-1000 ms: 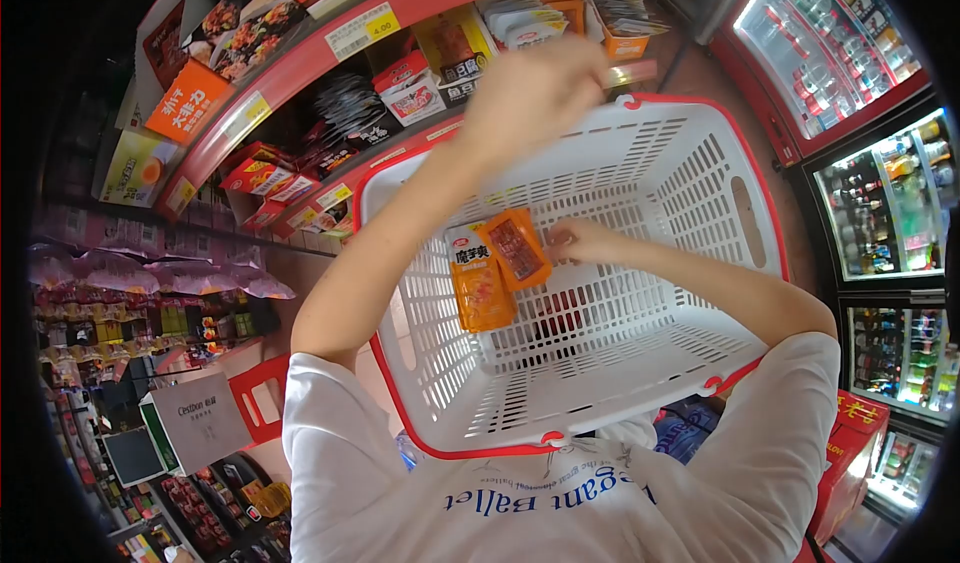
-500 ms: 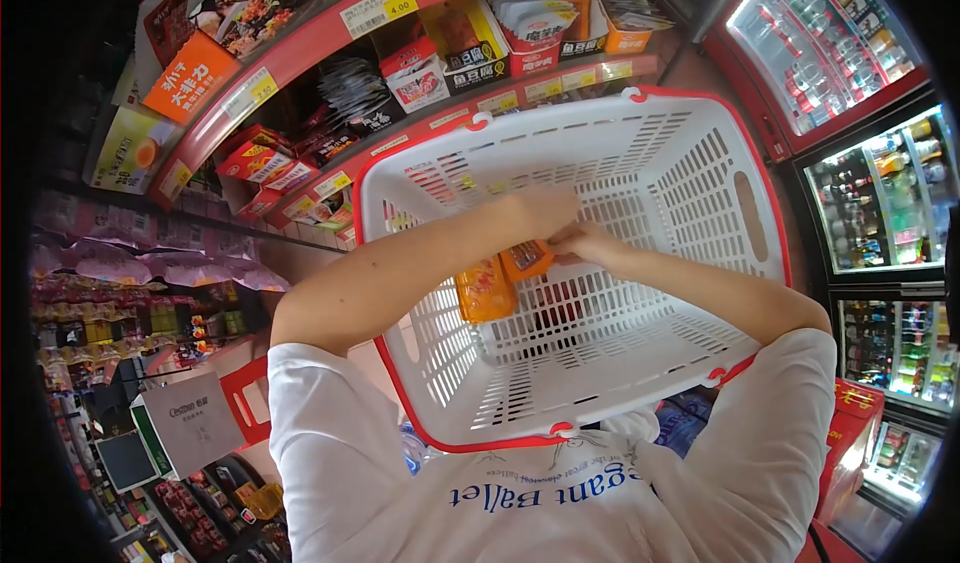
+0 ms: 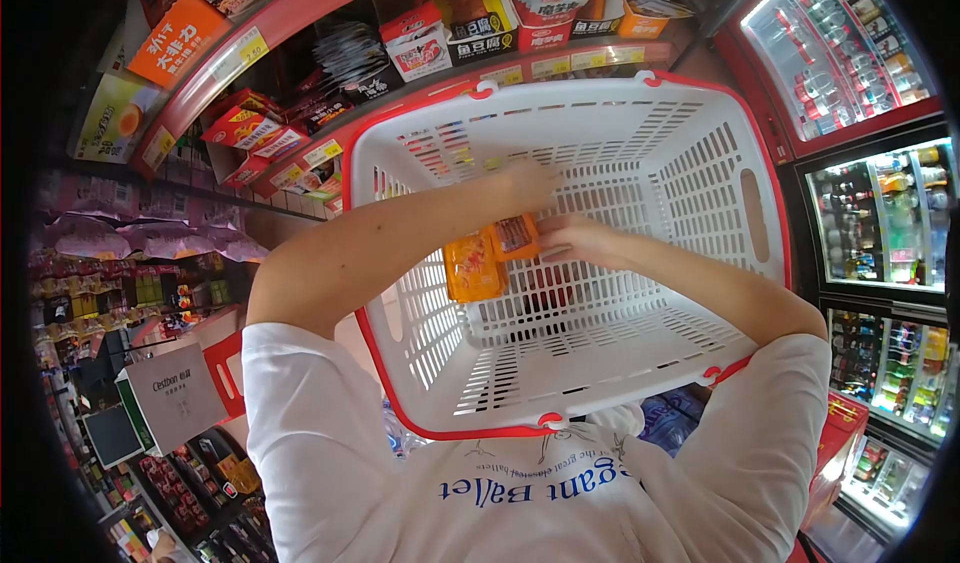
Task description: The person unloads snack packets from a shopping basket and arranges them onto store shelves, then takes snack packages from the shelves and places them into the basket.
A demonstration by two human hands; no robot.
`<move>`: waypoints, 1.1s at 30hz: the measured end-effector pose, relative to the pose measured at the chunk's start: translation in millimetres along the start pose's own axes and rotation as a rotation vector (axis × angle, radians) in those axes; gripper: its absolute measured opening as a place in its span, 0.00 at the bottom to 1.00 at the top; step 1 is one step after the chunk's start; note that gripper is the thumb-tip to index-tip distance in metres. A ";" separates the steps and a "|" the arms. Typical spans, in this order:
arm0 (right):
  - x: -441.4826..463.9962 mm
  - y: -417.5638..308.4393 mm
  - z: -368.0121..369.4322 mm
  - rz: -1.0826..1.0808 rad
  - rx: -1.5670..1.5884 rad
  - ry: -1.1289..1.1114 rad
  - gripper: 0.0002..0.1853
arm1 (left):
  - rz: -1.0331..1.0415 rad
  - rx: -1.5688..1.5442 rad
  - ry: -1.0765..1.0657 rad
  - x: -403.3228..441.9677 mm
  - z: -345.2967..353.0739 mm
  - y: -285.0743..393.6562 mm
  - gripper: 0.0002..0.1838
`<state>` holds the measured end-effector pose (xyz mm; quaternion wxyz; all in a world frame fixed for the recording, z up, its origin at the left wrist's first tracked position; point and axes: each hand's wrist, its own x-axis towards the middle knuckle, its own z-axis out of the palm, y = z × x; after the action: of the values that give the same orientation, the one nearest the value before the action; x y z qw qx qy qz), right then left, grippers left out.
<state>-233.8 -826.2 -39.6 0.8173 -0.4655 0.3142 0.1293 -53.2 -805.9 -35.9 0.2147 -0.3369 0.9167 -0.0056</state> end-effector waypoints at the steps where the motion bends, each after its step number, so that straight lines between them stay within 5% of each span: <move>1: 0.1 0.5 -0.1 0.002 0.000 0.000 0.23 | -0.004 0.038 -0.002 0.6 0.8 1.3 0.16; 9: 3.4 6.9 -2.3 -0.025 0.046 -0.087 0.30 | -0.129 -0.091 -0.130 10.3 -12.3 7.6 0.08; 11: 2.3 4.1 6.8 -0.020 -0.087 0.003 0.31 | 0.047 -0.159 -0.133 3.5 -23.9 1.4 0.14; 16: -8.8 -18.7 1.5 -0.099 -0.356 0.173 0.31 | -0.025 -0.624 -0.072 -4.8 -56.4 -15.1 0.25; 18: -4.5 -42.1 -22.6 -0.103 -0.647 -0.068 0.29 | -0.066 -0.706 -0.019 -10.7 -69.2 -17.8 0.26; 24: -59.0 -129.6 -34.1 -0.075 -1.065 -0.253 0.26 | -0.307 -0.858 -0.015 -39.7 -150.9 -26.4 0.29; 26: -82.9 -154.6 -30.5 -0.077 -1.060 -0.174 0.25 | -0.459 -1.321 0.268 -46.8 -160.8 -29.9 0.36; 29: -105.5 -177.3 -37.0 -0.125 -1.010 -0.002 0.26 | -0.654 -1.431 0.535 -51.9 -173.2 -39.6 0.34; 31: -110.9 -181.1 -39.0 -0.172 -0.965 0.095 0.27 | -0.605 -1.496 0.705 -46.3 -162.2 -56.2 0.33; 33: -111.2 -182.1 -37.2 -0.554 -0.635 0.222 0.30 | -0.553 -1.554 0.878 -48.2 -162.4 -63.0 0.33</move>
<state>-242.3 -945.7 141.0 0.5986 -0.7716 0.2078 -0.0555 -46.2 -846.5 140.0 -0.4456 -0.5597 0.5495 0.4314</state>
